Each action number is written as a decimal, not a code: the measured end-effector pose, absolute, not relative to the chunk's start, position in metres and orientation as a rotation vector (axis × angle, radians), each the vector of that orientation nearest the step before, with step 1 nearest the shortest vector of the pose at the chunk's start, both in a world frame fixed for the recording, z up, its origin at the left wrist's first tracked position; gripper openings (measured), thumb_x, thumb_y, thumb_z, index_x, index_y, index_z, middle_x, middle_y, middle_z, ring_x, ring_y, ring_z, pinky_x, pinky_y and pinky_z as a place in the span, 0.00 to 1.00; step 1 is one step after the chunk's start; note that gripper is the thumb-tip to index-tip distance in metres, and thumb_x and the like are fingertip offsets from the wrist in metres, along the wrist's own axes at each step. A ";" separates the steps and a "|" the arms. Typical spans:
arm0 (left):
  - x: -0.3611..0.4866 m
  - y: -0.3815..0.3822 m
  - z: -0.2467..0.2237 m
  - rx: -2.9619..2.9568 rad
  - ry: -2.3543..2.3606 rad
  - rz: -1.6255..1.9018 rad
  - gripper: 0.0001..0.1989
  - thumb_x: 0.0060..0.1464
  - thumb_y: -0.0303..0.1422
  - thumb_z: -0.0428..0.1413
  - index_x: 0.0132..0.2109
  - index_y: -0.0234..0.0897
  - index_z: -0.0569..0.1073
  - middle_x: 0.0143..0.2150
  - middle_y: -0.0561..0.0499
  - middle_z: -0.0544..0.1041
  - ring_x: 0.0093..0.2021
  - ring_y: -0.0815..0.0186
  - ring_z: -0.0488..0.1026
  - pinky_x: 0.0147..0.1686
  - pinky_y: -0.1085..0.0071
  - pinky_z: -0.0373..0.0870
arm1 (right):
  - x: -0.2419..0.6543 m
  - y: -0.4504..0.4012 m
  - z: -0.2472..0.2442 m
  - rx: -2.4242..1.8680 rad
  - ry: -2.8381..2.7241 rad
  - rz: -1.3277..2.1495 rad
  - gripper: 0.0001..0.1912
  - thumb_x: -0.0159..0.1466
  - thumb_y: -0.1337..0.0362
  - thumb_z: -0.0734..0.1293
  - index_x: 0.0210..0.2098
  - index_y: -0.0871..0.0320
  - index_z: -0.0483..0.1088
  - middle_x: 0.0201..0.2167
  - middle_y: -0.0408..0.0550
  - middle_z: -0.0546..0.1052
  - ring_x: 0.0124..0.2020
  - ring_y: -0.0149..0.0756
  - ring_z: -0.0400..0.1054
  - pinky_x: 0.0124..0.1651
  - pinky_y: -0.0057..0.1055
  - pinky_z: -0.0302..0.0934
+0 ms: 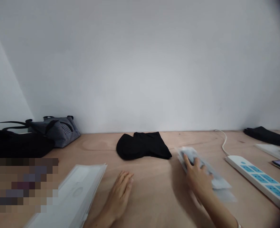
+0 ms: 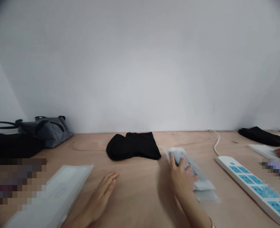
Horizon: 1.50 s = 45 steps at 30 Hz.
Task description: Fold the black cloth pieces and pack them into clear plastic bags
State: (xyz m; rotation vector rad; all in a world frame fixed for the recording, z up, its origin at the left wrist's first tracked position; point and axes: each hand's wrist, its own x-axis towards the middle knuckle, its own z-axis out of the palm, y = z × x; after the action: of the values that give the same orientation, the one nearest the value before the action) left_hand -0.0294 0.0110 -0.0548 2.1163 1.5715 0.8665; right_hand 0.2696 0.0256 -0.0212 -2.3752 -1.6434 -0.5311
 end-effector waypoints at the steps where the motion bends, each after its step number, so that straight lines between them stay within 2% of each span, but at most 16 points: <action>1: -0.029 0.011 -0.054 2.149 1.578 0.846 0.21 0.60 0.41 0.37 0.53 0.40 0.65 0.57 0.49 0.63 0.59 0.60 0.55 0.57 0.56 0.52 | 0.274 0.028 -0.027 -2.455 -1.612 -0.388 0.25 0.59 0.70 0.56 0.56 0.48 0.58 0.53 0.67 0.60 0.48 0.66 0.59 0.33 0.65 0.53; 4: -0.027 0.009 -0.052 2.235 1.612 0.783 0.21 0.60 0.42 0.37 0.52 0.38 0.65 0.56 0.46 0.65 0.58 0.59 0.57 0.56 0.56 0.54 | 0.282 0.033 -0.040 -2.497 -1.628 -0.248 0.24 0.59 0.63 0.58 0.55 0.54 0.60 0.52 0.71 0.60 0.50 0.75 0.54 0.31 0.71 0.45; 7: -0.024 0.009 -0.049 2.265 1.683 0.722 0.22 0.59 0.42 0.39 0.54 0.35 0.62 0.55 0.44 0.65 0.56 0.58 0.60 0.54 0.57 0.59 | 0.276 0.032 -0.037 -2.296 -1.806 -0.472 0.25 0.58 0.63 0.59 0.55 0.59 0.59 0.52 0.70 0.60 0.51 0.71 0.52 0.39 0.71 0.41; 10: -0.022 0.018 -0.041 2.336 1.760 0.645 0.24 0.56 0.40 0.44 0.56 0.30 0.59 0.56 0.40 0.63 0.56 0.57 0.60 0.53 0.60 0.60 | 0.256 0.037 -0.022 -2.024 -2.075 -0.502 0.21 0.59 0.69 0.57 0.53 0.58 0.60 0.50 0.62 0.64 0.50 0.55 0.58 0.47 0.56 0.48; 14: -0.016 0.053 -0.026 2.486 1.770 0.587 0.20 0.53 0.29 0.45 0.54 0.30 0.62 0.56 0.41 0.63 0.56 0.59 0.60 0.54 0.64 0.58 | 0.223 0.060 -0.012 -1.851 -2.281 -0.365 0.13 0.60 0.71 0.57 0.42 0.55 0.68 0.38 0.53 0.70 0.43 0.43 0.62 0.43 0.37 0.53; 18: -0.010 0.090 -0.013 2.521 1.786 0.570 0.18 0.52 0.23 0.45 0.50 0.33 0.65 0.54 0.44 0.64 0.55 0.60 0.60 0.52 0.64 0.57 | 0.205 0.089 -0.019 -1.882 -2.203 -0.373 0.19 0.61 0.72 0.56 0.52 0.59 0.60 0.42 0.54 0.67 0.39 0.38 0.63 0.38 0.32 0.53; 22: -0.010 0.108 -0.005 2.529 1.797 0.483 0.12 0.56 0.24 0.42 0.36 0.33 0.70 0.40 0.45 0.71 0.43 0.62 0.69 0.42 0.68 0.63 | 0.205 0.105 -0.023 -1.901 -2.185 -0.349 0.15 0.63 0.71 0.53 0.40 0.59 0.69 0.38 0.53 0.67 0.38 0.38 0.63 0.36 0.32 0.52; 24: -0.013 0.108 -0.001 2.533 1.800 0.458 0.12 0.57 0.24 0.41 0.35 0.33 0.69 0.37 0.46 0.71 0.40 0.62 0.70 0.39 0.68 0.63 | 0.207 0.105 -0.020 -1.871 -2.207 -0.346 0.16 0.63 0.71 0.52 0.35 0.59 0.70 0.37 0.53 0.68 0.40 0.39 0.61 0.38 0.33 0.52; 27: -0.017 0.095 0.005 2.552 1.762 0.412 0.12 0.58 0.25 0.39 0.37 0.34 0.67 0.37 0.46 0.71 0.39 0.62 0.70 0.37 0.68 0.63 | 0.208 0.091 -0.012 -1.788 -2.262 -0.354 0.13 0.61 0.69 0.54 0.36 0.60 0.69 0.38 0.53 0.68 0.44 0.42 0.58 0.43 0.36 0.49; 30: -0.026 0.064 0.011 2.578 1.638 0.294 0.10 0.55 0.24 0.43 0.36 0.37 0.68 0.34 0.49 0.72 0.34 0.63 0.71 0.33 0.70 0.63 | 0.213 0.062 -0.005 -1.671 -2.383 -0.322 0.07 0.56 0.67 0.60 0.31 0.59 0.70 0.35 0.49 0.69 0.42 0.40 0.58 0.46 0.37 0.47; 32: -0.033 0.035 0.018 2.589 1.531 0.208 0.09 0.51 0.24 0.47 0.33 0.39 0.70 0.31 0.52 0.73 0.32 0.64 0.71 0.31 0.71 0.63 | 0.221 0.036 -0.002 -1.533 -2.525 -0.203 0.05 0.52 0.65 0.62 0.26 0.58 0.70 0.32 0.47 0.70 0.40 0.39 0.59 0.46 0.37 0.47; 35: -0.042 -0.007 0.033 2.482 1.246 0.093 0.06 0.47 0.26 0.51 0.30 0.41 0.71 0.30 0.56 0.75 0.33 0.65 0.72 0.30 0.74 0.64 | 0.234 -0.001 0.000 -1.176 -2.753 0.227 0.06 0.52 0.62 0.64 0.23 0.56 0.70 0.28 0.42 0.70 0.35 0.34 0.62 0.46 0.36 0.48; 38: -0.040 -0.026 0.039 2.255 1.056 0.097 0.05 0.48 0.31 0.54 0.35 0.43 0.72 0.29 0.59 0.74 0.33 0.69 0.71 0.31 0.77 0.66 | 0.239 -0.017 0.001 -0.970 -2.724 0.545 0.11 0.56 0.56 0.63 0.26 0.55 0.71 0.28 0.40 0.71 0.33 0.31 0.64 0.44 0.33 0.52; 41: -0.031 -0.019 0.020 2.372 1.301 0.399 0.10 0.55 0.35 0.49 0.43 0.42 0.70 0.42 0.53 0.73 0.43 0.65 0.69 0.44 0.68 0.65 | 0.234 -0.011 0.000 -1.143 -2.549 0.463 0.14 0.59 0.55 0.60 0.37 0.56 0.71 0.41 0.48 0.71 0.44 0.37 0.63 0.48 0.36 0.53; 43: -0.028 -0.010 -0.003 2.502 1.444 0.485 0.19 0.57 0.41 0.46 0.55 0.45 0.63 0.56 0.47 0.65 0.56 0.56 0.59 0.53 0.55 0.54 | 0.231 -0.003 -0.005 -1.215 -2.559 0.395 0.23 0.60 0.52 0.59 0.51 0.56 0.64 0.55 0.53 0.62 0.55 0.44 0.54 0.55 0.43 0.47; 45: -0.029 -0.005 -0.024 2.579 1.481 0.402 0.25 0.58 0.46 0.43 0.61 0.47 0.52 0.63 0.45 0.53 0.62 0.52 0.47 0.55 0.47 0.46 | 0.230 0.000 -0.013 -1.215 -2.651 0.375 0.32 0.60 0.48 0.57 0.60 0.53 0.50 0.62 0.54 0.50 0.61 0.49 0.41 0.58 0.52 0.38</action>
State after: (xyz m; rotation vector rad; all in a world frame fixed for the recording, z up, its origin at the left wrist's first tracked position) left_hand -0.0288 -0.0050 -0.0240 2.5791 1.4808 0.4018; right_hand 0.2304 0.0005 -0.0133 -1.2148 -2.6511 0.3746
